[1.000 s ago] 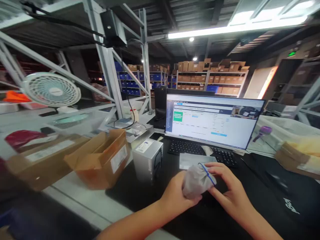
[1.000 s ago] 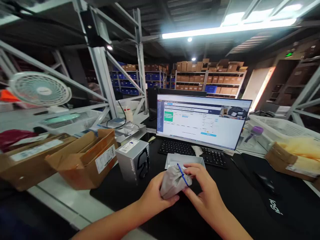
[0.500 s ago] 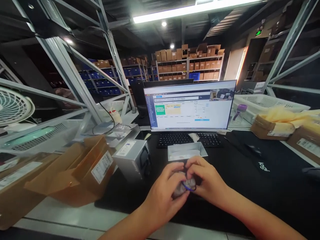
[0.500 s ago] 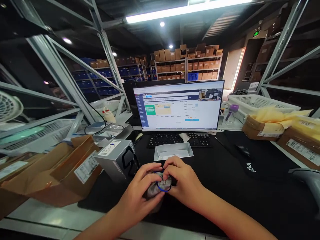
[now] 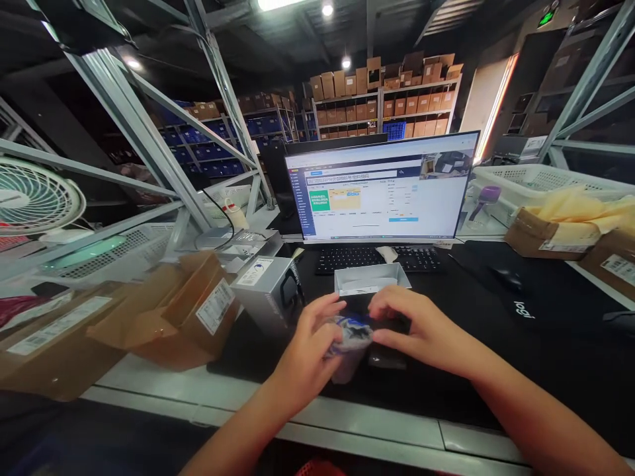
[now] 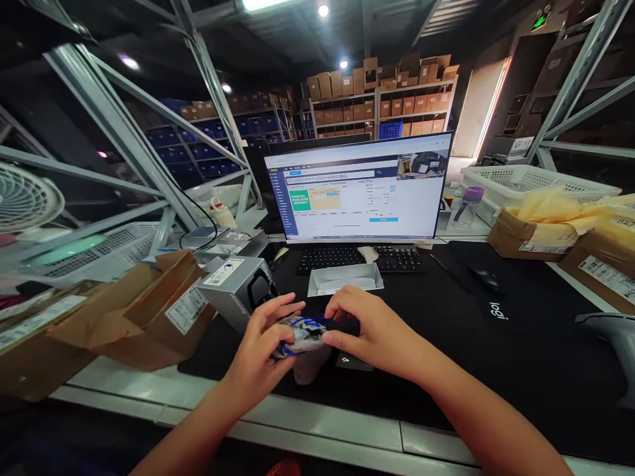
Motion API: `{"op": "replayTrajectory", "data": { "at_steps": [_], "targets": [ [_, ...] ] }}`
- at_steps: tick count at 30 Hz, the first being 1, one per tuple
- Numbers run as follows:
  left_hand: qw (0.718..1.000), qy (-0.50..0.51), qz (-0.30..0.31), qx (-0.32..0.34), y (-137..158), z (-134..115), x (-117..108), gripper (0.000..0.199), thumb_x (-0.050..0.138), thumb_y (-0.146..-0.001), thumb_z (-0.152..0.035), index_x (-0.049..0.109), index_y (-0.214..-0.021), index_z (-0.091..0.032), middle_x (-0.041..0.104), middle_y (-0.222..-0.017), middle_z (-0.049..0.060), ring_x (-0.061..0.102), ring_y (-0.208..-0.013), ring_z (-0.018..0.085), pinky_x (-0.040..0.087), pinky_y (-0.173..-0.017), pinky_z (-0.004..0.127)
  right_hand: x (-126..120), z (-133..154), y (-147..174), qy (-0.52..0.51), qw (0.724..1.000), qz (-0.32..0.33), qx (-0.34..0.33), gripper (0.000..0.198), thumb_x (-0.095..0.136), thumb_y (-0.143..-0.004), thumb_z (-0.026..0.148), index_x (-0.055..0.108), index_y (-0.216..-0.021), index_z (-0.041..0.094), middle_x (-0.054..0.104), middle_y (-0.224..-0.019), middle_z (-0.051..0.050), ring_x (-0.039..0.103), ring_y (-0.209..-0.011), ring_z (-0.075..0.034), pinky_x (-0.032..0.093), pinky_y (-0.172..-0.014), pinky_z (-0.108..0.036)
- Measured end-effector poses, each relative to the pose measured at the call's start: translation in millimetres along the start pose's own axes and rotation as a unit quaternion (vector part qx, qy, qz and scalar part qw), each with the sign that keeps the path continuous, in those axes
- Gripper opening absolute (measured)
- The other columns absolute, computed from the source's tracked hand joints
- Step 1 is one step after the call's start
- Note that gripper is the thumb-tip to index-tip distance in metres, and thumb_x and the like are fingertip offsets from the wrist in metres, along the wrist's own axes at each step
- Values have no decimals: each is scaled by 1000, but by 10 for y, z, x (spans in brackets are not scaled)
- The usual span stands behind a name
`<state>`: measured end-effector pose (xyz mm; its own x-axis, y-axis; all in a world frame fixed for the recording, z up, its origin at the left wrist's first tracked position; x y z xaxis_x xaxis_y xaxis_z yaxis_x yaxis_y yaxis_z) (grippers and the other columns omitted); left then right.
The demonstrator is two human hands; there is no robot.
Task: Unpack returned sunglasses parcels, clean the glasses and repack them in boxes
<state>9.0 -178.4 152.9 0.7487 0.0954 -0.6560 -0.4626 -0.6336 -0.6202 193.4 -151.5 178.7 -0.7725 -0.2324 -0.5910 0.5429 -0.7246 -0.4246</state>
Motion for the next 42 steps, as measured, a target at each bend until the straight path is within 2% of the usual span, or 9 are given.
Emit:
{"op": "replayTrajectory", "data": {
  "at_steps": [6, 11, 14, 18, 22, 25, 30, 37, 42],
  "targets": [
    [999, 21, -11, 31, 52, -118, 171, 65, 70, -81, -9, 41, -135, -31, 30, -153, 15, 54, -131, 31, 48, -109, 50, 247, -144, 2, -14, 994, 96, 59, 16, 72, -85, 33, 67, -93, 20, 63, -88, 2, 55, -77, -10, 41, -68, -22],
    [1000, 2, 15, -12, 8, -111, 269, 75, 76, -70, -7, 43, -135, -28, 41, -147, 15, 42, -139, 34, 47, -108, 48, 224, -182, 30, 16, 987, 145, 73, 10, 71, -80, 22, 62, -81, 19, 60, -76, 6, 49, -69, -8, 34, -61, -22],
    [999, -9, 28, -39, 1, -76, 337, 66, 72, -67, -5, 50, -126, -25, 44, -143, 13, 51, -130, 30, 48, -107, 45, 61, -182, 25, 74, 991, 80, 81, 8, 68, -83, 21, 61, -79, 19, 60, -76, 4, 51, -72, -10, 36, -65, -24],
    [997, -44, -31, -50, -36, -16, 297, 59, 66, -69, -4, 54, -123, -24, 49, -135, 11, 54, -125, 28, 49, -104, 45, -168, 64, 115, 75, 997, -2, 32, 9, 69, -84, 21, 61, -79, 19, 65, -105, -1, 56, -100, -15, 42, -88, -28],
    [990, -86, -102, -45, -104, 39, 203, 63, 58, -69, 0, 53, -126, -24, 47, -138, 11, 55, -124, 27, 52, -99, 42, 3, 352, 299, -62, 983, 173, 13, 8, 71, -85, 25, 65, -85, 20, 68, -86, 3, 61, -81, -10, 46, -77, -21],
    [988, -89, -122, -23, -138, 53, 205, 59, 56, -71, 2, 56, -124, -25, 45, -138, 10, 60, -114, 22, 54, -96, 39, 156, 482, 382, -78, 957, 276, -37, 14, 70, -87, 26, 70, -101, 22, 71, -99, 2, 64, -90, -11, 47, -80, -20],
    [989, -47, -137, -3, -125, 63, 276, 63, 61, -69, -1, 51, -126, -23, 48, -135, 12, 56, -120, 26, 52, -99, 41, -126, 160, 129, 49, 999, 1, 2, 17, 53, -98, 22, 67, -105, 22, 67, -100, 0, 61, -89, -9, 46, -80, -21],
    [997, 16, -54, -52, -9, 190, 553, 78, 72, -72, -14, 37, -141, -22, 47, -138, 15, 51, -128, 29, 47, -107, 48, 74, -128, 26, 186, 980, 58, 32, 15, 67, -87, 20, 74, -99, 26, 64, -119, -2, 62, -105, -18, 50, -89, -31],
    [995, 50, 1, -91, 98, 266, 728, 86, 69, -75, -16, 26, -149, -21, 46, -142, 16, 50, -130, 30, 45, -109, 49, 237, -167, -26, 221, 974, 38, -21, 29, 84, -73, 28, 73, -99, 20, 61, -132, -6, 61, -114, -24, 53, -93, -38]
  ]
}}
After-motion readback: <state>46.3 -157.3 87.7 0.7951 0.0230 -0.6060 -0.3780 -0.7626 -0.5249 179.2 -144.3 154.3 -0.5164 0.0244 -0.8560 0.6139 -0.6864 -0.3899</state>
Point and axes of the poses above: each hand's wrist, its own y-axis away from the middle knuckle, its own x-axis out of the palm, z = x × y, the point moved 7 cm from there along -y, towards the middle knuckle
